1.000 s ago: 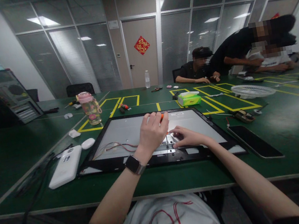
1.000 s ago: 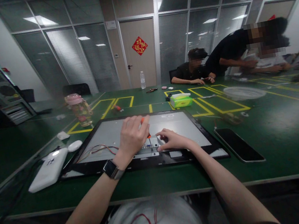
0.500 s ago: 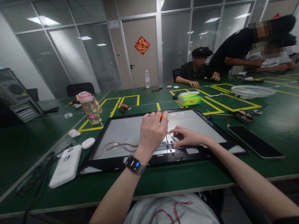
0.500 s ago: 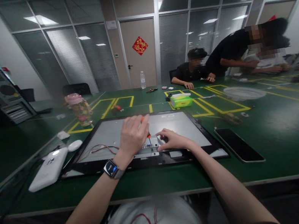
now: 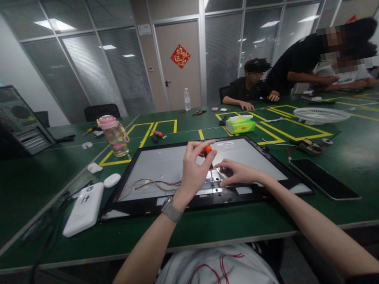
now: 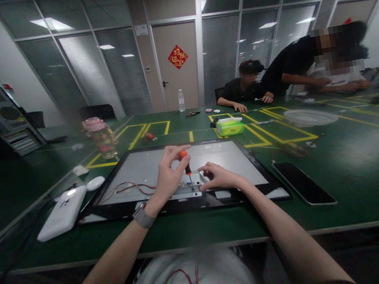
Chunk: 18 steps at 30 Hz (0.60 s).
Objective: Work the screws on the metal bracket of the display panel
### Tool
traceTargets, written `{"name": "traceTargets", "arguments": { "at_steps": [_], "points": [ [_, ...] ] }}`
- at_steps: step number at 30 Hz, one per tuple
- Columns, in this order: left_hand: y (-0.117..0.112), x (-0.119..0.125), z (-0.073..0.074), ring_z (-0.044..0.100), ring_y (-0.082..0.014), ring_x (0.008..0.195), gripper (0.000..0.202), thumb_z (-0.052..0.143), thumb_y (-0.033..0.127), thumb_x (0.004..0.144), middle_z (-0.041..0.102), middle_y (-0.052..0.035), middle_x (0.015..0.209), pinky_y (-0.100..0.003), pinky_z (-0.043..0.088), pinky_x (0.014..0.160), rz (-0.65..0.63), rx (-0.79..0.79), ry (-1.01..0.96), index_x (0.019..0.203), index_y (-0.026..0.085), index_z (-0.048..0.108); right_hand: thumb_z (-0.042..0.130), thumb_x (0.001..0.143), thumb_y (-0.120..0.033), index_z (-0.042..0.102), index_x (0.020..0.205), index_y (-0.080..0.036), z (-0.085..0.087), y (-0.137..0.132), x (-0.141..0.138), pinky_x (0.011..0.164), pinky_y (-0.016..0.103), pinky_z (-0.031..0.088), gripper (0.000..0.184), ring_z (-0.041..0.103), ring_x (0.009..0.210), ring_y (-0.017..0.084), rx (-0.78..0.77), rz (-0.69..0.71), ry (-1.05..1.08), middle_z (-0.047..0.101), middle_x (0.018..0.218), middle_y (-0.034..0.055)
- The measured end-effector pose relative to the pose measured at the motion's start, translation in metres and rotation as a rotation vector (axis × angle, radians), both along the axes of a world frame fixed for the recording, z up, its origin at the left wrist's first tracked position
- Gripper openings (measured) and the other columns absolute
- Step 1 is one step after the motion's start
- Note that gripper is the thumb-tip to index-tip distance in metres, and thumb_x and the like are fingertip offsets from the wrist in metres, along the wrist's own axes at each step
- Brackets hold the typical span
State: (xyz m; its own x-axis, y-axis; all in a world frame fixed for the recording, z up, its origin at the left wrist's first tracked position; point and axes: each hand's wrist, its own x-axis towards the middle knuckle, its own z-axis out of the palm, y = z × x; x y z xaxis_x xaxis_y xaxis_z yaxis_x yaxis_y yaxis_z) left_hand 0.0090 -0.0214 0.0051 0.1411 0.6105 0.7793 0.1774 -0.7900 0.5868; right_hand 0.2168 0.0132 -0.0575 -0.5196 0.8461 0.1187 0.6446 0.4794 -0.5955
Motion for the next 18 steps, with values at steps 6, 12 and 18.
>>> {"name": "traceTargets", "arguments": {
  "at_steps": [6,12,18],
  "points": [
    [0.009,-0.003,-0.001,0.060,-0.0137,0.089,0.030,0.049,0.022,0.090,0.062,-0.0061,0.098,-0.027,0.050,0.082,-0.220,-0.206,-0.107,0.116,0.018,0.063,0.073,0.068,-0.052,0.056,0.124,-0.021,0.000,0.000,0.000,0.087,0.037,0.045,0.066,0.053,0.093,0.022,-0.008,0.007,0.006,0.050,0.100,0.0058],
    [0.011,-0.007,-0.002,0.057,-0.0146,0.092,0.022,0.059,0.024,0.084,0.057,-0.0059,0.101,-0.026,0.050,0.080,-0.020,-0.119,-0.078,0.103,0.021,0.069,0.072,0.068,-0.054,0.056,0.124,-0.021,0.002,-0.001,0.000,0.086,0.036,0.045,0.067,0.053,0.092,0.022,-0.014,-0.004,-0.002,0.050,0.101,0.0058],
    [0.018,-0.010,-0.003,0.061,-0.0150,0.089,0.032,0.050,0.023,0.089,0.064,-0.0070,0.099,-0.028,0.050,0.081,-0.293,-0.260,-0.119,0.118,0.019,0.062,0.072,0.068,-0.054,0.056,0.125,-0.020,0.002,-0.002,0.000,0.087,0.036,0.045,0.067,0.053,0.092,0.022,-0.021,0.000,0.000,0.050,0.101,0.0060]
  ]
}}
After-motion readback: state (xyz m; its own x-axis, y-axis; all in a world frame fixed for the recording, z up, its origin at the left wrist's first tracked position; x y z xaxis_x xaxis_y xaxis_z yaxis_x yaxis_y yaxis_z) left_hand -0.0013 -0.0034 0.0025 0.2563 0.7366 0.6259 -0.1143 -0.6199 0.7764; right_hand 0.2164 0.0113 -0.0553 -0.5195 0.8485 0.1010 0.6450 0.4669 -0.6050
